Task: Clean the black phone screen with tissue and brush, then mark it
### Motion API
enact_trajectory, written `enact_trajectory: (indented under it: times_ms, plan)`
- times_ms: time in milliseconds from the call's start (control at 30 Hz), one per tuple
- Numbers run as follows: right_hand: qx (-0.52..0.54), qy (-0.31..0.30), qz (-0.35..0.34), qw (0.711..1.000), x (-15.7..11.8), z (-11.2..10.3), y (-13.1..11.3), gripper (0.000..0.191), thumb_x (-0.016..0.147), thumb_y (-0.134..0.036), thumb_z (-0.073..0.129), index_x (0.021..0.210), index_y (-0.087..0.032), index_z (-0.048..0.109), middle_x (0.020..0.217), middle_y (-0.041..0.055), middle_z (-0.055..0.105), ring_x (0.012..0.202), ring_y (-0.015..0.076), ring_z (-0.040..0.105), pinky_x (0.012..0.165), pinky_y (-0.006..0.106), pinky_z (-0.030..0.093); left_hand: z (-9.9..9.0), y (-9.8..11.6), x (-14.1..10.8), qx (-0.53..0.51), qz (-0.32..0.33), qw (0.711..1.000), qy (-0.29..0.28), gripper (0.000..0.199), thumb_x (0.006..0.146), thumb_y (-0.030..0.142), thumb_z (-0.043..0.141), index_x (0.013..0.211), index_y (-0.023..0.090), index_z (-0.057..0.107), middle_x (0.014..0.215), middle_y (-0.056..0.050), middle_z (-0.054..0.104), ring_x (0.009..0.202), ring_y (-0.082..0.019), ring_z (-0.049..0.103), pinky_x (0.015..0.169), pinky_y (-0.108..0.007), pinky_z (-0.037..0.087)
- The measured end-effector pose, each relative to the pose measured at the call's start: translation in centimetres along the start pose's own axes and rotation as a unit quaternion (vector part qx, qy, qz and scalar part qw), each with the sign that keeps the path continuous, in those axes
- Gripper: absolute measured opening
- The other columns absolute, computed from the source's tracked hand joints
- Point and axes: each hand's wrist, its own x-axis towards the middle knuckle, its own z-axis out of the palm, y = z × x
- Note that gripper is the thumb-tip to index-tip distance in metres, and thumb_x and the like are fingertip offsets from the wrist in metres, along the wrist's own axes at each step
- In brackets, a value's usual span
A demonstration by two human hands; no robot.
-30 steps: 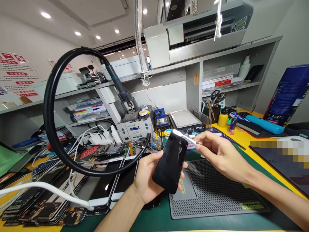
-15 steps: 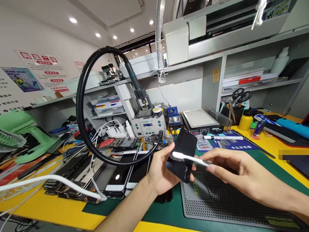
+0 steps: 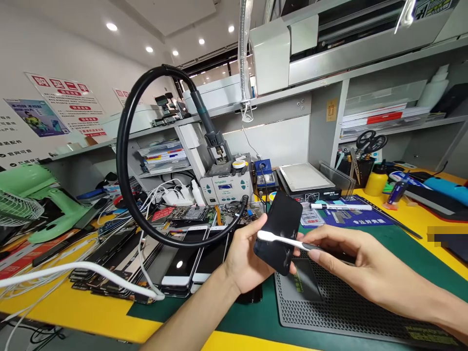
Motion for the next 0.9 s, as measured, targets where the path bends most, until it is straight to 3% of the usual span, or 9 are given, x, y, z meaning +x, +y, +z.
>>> enact_trajectory:
  times_ms: [133,400,667,800,900]
  plan:
    - [0.007,0.016,-0.002,1.000,0.18,0.03,-0.02,0.028,0.092,-0.046,0.058,0.108,-0.025,0.069,0.106,0.0057,0.072,0.094,0.0250,0.066,0.082,0.034,0.052,0.01,-0.05,-0.05,-0.005,0.004,1.000,-0.009,0.057,0.096,0.048,0.038,0.105,0.001,0.069,0.094,-0.015,0.070,0.080,-0.024,0.066,0.061,-0.035,0.053]
    - [0.008,0.016,-0.004,1.000,0.23,-0.07,0.21,0.025,0.093,-0.044,0.058,0.108,-0.028,0.069,0.106,0.0022,0.072,0.094,0.0218,0.066,0.081,0.030,0.051,0.34,-0.09,0.08,0.005,0.020,1.000,-0.011,0.059,0.097,0.052,0.035,0.106,0.004,0.068,0.094,-0.014,0.069,0.079,-0.023,0.065,0.058,-0.033,0.051]
    - [0.023,0.038,-0.001,0.999,0.31,0.07,0.60,0.028,0.092,-0.044,0.059,0.112,-0.026,0.067,0.111,0.0050,0.071,0.100,0.0253,0.065,0.085,0.033,0.052,0.56,-0.04,-0.15,0.021,0.008,1.000,-0.011,0.068,0.094,0.062,0.033,0.102,0.005,0.069,0.084,-0.015,0.067,0.064,-0.020,0.063,0.053,-0.029,0.048]
    - [0.042,0.046,-0.002,0.998,0.28,0.00,0.51,0.030,0.093,-0.044,0.059,0.115,-0.024,0.065,0.108,0.0061,0.072,0.098,0.0254,0.065,0.084,0.034,0.053,0.69,-0.04,-0.11,0.015,0.023,1.000,-0.011,0.068,0.095,0.061,0.033,0.109,0.004,0.067,0.098,-0.016,0.066,0.074,-0.021,0.063,0.048,-0.028,0.047]
    - [0.033,0.041,-0.008,0.999,0.33,-0.07,0.43,0.028,0.093,-0.043,0.059,0.113,-0.024,0.066,0.110,0.0061,0.072,0.099,0.0254,0.066,0.085,0.034,0.053,0.79,-0.07,-0.08,0.013,0.020,1.000,-0.010,0.067,0.094,0.062,0.034,0.106,0.005,0.068,0.094,-0.015,0.065,0.075,-0.021,0.063,0.049,-0.028,0.048]
